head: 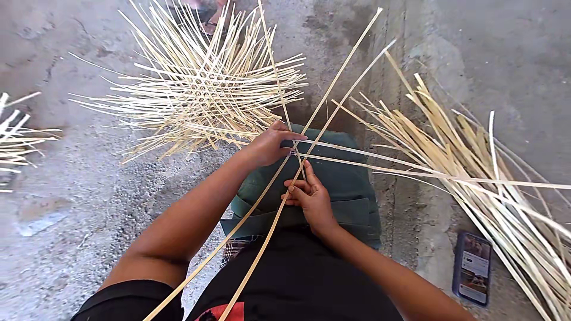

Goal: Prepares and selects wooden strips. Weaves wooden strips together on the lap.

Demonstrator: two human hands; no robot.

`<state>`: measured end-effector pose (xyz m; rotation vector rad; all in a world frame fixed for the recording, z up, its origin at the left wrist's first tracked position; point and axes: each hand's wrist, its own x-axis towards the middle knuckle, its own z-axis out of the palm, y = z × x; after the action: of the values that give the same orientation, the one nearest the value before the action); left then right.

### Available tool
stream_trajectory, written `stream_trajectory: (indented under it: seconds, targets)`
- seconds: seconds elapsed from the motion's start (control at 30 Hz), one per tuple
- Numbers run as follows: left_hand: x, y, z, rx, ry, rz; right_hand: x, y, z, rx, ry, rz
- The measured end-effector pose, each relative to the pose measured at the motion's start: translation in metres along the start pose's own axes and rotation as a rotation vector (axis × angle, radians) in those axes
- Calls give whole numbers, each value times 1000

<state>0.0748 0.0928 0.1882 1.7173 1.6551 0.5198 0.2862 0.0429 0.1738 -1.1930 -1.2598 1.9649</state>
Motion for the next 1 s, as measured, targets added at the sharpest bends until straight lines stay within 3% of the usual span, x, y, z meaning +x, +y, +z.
stream_trajectory:
  seconds: [0.57, 0.73, 1.0]
  targets:
    - [4, -9, -14, 11, -162, 96, 2, 7, -7, -58, -44, -61]
    - [3, -16, -11, -17, -135, 139, 0, 6, -5, -62, -35, -67]
    - [0, 4, -5, 103, -55, 50, 0, -5, 16, 10, 19, 9]
